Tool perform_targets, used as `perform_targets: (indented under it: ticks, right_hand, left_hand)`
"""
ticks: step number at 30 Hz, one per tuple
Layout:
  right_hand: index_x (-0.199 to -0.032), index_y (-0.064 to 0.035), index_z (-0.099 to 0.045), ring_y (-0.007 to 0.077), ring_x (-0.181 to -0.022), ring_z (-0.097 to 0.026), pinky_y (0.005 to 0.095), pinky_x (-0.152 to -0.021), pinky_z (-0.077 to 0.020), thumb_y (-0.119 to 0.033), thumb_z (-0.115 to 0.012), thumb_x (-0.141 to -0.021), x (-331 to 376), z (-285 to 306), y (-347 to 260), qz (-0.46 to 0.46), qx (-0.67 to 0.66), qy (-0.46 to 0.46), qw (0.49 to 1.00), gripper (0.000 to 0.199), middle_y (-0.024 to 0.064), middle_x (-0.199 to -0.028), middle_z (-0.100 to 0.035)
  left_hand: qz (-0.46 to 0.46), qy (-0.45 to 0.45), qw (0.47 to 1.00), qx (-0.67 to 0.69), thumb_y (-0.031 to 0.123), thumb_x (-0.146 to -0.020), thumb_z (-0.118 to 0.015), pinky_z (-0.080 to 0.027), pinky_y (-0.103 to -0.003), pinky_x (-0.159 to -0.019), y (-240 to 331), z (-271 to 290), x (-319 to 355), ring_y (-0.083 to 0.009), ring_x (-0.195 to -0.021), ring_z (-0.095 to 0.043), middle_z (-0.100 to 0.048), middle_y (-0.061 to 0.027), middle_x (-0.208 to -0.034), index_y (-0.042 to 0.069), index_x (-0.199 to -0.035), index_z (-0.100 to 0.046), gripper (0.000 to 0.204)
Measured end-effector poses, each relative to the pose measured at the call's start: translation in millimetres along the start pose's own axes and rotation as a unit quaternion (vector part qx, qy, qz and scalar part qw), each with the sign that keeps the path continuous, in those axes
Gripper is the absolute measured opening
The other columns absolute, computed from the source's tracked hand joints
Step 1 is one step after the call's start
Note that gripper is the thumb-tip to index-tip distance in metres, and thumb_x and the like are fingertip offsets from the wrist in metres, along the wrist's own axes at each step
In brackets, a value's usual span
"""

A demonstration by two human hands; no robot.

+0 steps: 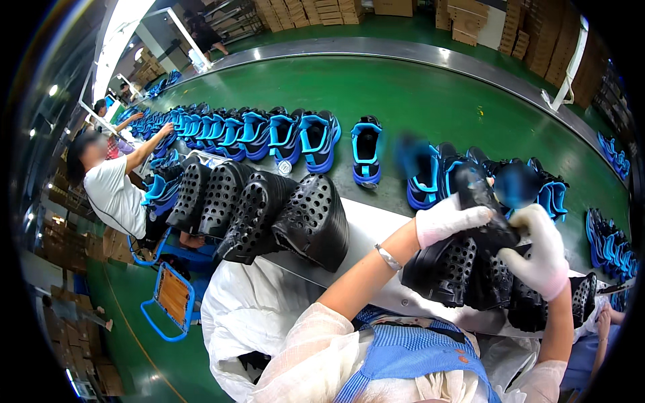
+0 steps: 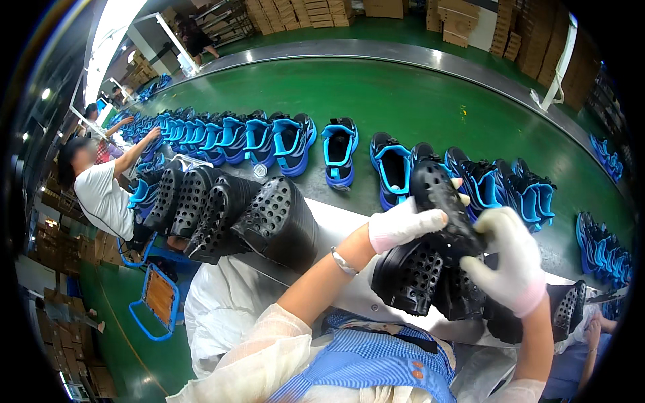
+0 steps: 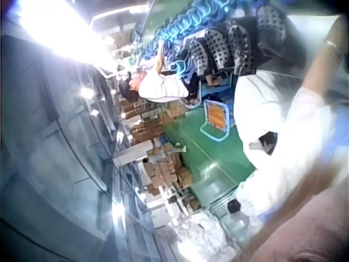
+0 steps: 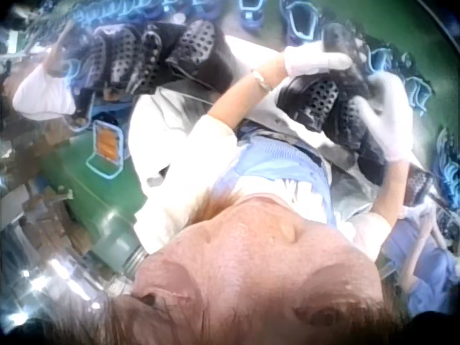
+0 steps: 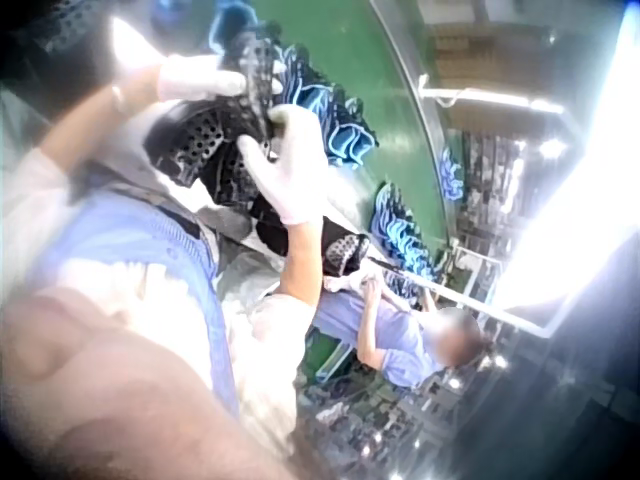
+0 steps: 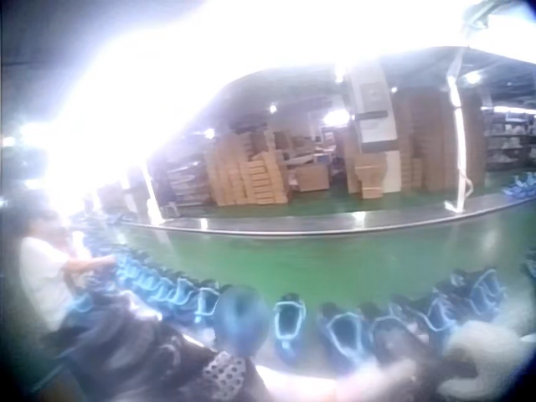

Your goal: The person picks up black shoe components, places them onto blue shoes moving along a conveyor belt, and then attaches a small round tag to the side of a shoe by pulling a plastic cord through a loop.

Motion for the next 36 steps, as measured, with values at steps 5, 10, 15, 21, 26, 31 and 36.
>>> perform_targets:
  ticks: [5,10,15,21,26,31,36]
  right_hand:
    - [-0.100,-0.0027,-0.055,0.0286,-0.079,-0.061,0.0346,-0.070,-0.0499,-0.015,-0.071,-0.071,-23.4,-26.0,13.3,-0.034,0.001,-0.020,0.999,0.036,0.0144,-0.090,-0.057]
    - [-0.092,-0.0031,-0.057,0.0296,-0.075,-0.062,0.0378,-0.064,-0.0496,-0.032,-0.066,-0.079,-40.2,-61.1,27.7,-0.053,0.107,-0.071,0.990,0.033,0.0142,-0.082,-0.060]
    - [-0.072,-0.0030,-0.056,0.0320,-0.061,-0.061,0.0405,-0.056,-0.0491,-0.033,-0.062,-0.078,-54.2,-76.3,35.2,-0.023,0.162,-0.077,0.984,0.031,0.0143,-0.065,-0.058]
    - [-0.064,-0.0013,-0.057,0.0348,-0.057,-0.059,0.0416,-0.056,-0.0482,-0.031,-0.061,-0.075,-85.4,-84.9,67.7,-0.064,0.146,-0.133,0.978,0.032,0.0183,-0.059,-0.056]
    - [-0.070,0.0019,-0.066,0.0364,-0.063,-0.062,0.0405,-0.066,-0.0516,-0.039,-0.054,-0.073,-137.7,-114.8,98.8,-0.064,0.166,-0.231,0.957,0.043,0.0225,-0.064,-0.060]
    - [-0.079,-0.0012,-0.070,0.0344,-0.076,-0.066,0.0400,-0.073,-0.0533,-0.030,-0.054,-0.074,-186.1,-171.5,92.6,-0.100,0.220,-0.280,0.929,0.033,0.0208,-0.078,-0.066]
    - [-0.099,-0.0039,-0.070,0.0330,-0.096,-0.065,0.0399,-0.082,-0.0519,-0.012,-0.057,-0.080,-185.3,-231.1,129.7,-0.122,0.237,-0.251,0.931,0.024,0.0190,-0.102,-0.066]
  left_hand:
    - [0.001,0.168,0.982,0.081,0.026,-0.087,-0.067,-0.047,-0.032,-0.088,-9.4,36.8,17.0,-0.0152,-0.100,-0.057,-0.058,-0.0041,-0.108,0.006,-0.125,-0.047,0.047]
    - [-0.032,0.228,0.959,0.164,0.020,-0.088,-0.067,-0.053,-0.034,-0.078,-32.9,65.8,27.2,-0.0170,-0.092,-0.060,-0.059,-0.0039,-0.104,0.007,-0.116,-0.051,0.035]
    - [-0.012,0.216,0.951,0.223,0.018,-0.089,-0.064,-0.054,-0.040,-0.078,-42.4,68.7,27.9,-0.0218,-0.094,-0.061,-0.058,-0.0067,-0.106,0.006,-0.114,-0.052,0.030]
    - [0.028,0.339,0.853,-0.396,0.031,-0.078,-0.070,-0.049,-0.039,-0.081,-25.6,110.4,44.0,-0.0308,-0.093,-0.061,-0.055,-0.0185,-0.112,0.006,-0.119,-0.053,0.051]
    - [0.025,0.290,0.823,-0.488,0.030,-0.076,-0.069,-0.049,-0.042,-0.082,-45.6,121.9,30.6,-0.0363,-0.093,-0.060,-0.056,-0.0202,-0.112,0.007,-0.117,-0.054,0.049]
    - [0.198,0.259,0.708,-0.626,0.030,-0.079,-0.064,-0.050,-0.041,-0.074,-61.5,154.4,23.7,-0.0301,-0.084,-0.062,-0.058,-0.0107,-0.102,0.011,-0.106,-0.061,0.033]
    - [0.359,0.176,0.680,-0.615,0.042,-0.079,-0.060,-0.051,-0.040,-0.082,-73.4,161.2,-9.8,-0.0325,-0.093,-0.063,-0.066,-0.0145,-0.100,0.010,-0.100,-0.068,0.039]
Point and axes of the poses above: each hand's wrist, its own x-axis away from the middle knuckle, its own z-axis out of the back of the hand, y = z × x, the point moved 8 cm from there along -x, towards the middle knuckle
